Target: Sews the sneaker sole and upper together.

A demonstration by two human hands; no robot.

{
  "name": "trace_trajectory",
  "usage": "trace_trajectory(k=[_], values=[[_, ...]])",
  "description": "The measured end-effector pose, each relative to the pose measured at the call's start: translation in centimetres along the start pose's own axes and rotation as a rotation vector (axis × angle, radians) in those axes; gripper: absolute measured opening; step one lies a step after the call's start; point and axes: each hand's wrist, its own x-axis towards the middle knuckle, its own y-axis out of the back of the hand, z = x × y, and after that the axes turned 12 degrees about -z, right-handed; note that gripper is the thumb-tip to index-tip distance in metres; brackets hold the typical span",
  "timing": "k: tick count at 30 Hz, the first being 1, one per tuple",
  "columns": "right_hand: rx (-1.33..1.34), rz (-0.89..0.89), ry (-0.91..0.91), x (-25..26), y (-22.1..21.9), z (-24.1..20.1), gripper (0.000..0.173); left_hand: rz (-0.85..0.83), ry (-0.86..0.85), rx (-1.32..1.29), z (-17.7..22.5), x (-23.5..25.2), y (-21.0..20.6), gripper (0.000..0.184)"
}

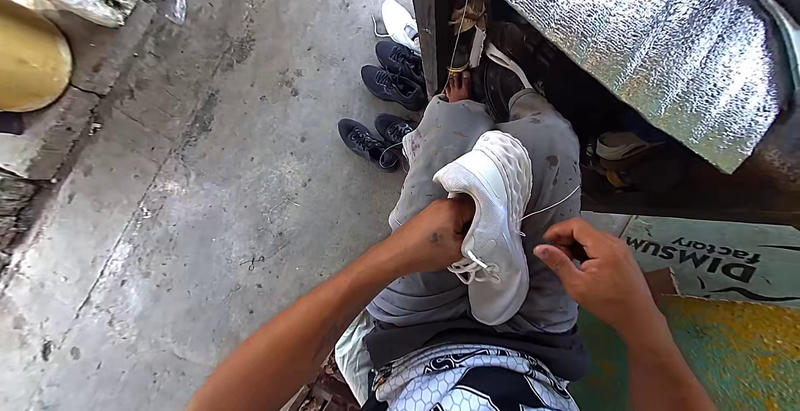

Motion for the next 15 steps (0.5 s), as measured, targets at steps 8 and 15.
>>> trace_trajectory(k=[8,15], values=[[-0.161,0.181,-0.034,-1.2,-2.8,-1.7,0.025,0.003,-0.016,0.004,-0.1,0.1,-0.1,0.01],[-0.278,0.232,0.026,-0.5,-3.1,-1.2,0.022,0.009,0.005,-0.001,0.0,0.2,-0.2,0.01]])
